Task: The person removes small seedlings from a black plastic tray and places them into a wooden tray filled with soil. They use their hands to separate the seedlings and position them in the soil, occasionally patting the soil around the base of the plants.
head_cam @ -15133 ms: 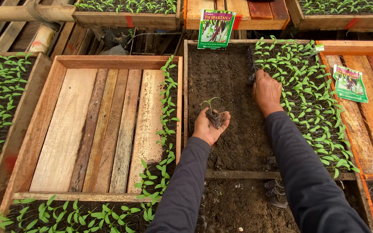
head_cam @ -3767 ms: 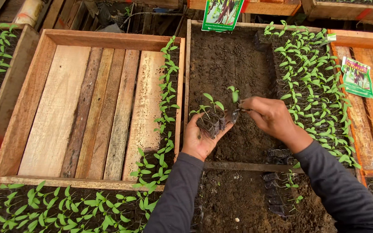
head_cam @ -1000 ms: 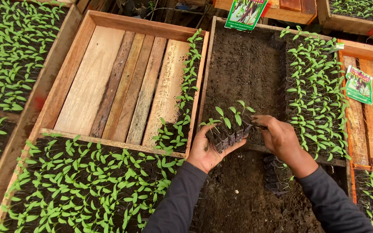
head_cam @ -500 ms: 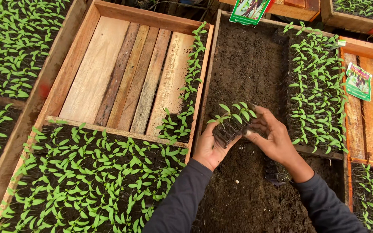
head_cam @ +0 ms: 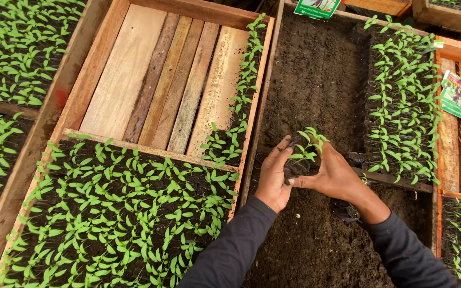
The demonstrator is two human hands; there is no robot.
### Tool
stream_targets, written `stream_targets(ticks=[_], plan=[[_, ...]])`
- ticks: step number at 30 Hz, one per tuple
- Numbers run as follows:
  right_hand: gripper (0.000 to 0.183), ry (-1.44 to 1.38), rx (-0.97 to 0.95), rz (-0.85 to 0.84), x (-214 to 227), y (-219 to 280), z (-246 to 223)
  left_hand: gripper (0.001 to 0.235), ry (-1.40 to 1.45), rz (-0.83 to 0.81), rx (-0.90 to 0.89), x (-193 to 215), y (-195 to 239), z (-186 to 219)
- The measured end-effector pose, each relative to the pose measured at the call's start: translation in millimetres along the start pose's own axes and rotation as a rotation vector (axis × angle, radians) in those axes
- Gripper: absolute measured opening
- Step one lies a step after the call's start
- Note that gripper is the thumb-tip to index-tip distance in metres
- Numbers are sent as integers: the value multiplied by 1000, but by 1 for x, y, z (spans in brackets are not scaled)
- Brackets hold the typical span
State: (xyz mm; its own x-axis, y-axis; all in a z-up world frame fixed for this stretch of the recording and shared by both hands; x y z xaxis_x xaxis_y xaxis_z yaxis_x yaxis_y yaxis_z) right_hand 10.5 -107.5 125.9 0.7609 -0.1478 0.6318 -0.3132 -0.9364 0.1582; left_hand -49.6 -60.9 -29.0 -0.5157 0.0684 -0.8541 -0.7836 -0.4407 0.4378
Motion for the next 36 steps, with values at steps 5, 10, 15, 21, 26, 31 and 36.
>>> stream_targets(ticks=[5, 10, 15, 21, 26, 31, 36], plan=[[113, 16, 24, -19, -6, -11, -14, 50, -73, -57, -47, -25, 25, 24], [107, 1, 72, -14, -12, -43, -34, 55, -92, -64, -102, -21, 14, 52], [106, 27, 144, -23, -25, -87, -63, 39, -94, -21, -131, -17, 10, 105], [98, 55, 252, -73, -61, -155, -53, 52, -461, 144, -234, 0, 11, 189], [106, 362, 280, -139, -83, -206, -42, 54, -707, 275, -263, 43, -4, 246], [107, 615, 385, -165, -113, -241, -24, 62, -733, 195, -173, 76, -36, 253], [97, 822, 378, -171, -123, -248, -26, 73, -806, 102, -79, 71, -42, 244]])
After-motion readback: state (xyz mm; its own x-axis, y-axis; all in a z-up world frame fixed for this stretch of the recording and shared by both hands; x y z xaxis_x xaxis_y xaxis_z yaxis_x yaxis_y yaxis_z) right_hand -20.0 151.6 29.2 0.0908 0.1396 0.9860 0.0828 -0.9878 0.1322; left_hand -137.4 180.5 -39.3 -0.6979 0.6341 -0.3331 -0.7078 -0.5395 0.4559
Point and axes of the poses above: each hand's wrist, its own y-axis away from the middle knuckle, its own x-axis out of the back of the hand, z = x × y, the point moved 7 cm from there along -y, towards the middle knuckle, and after that the axes turned 11 degrees about x, right-handed, at the moved point
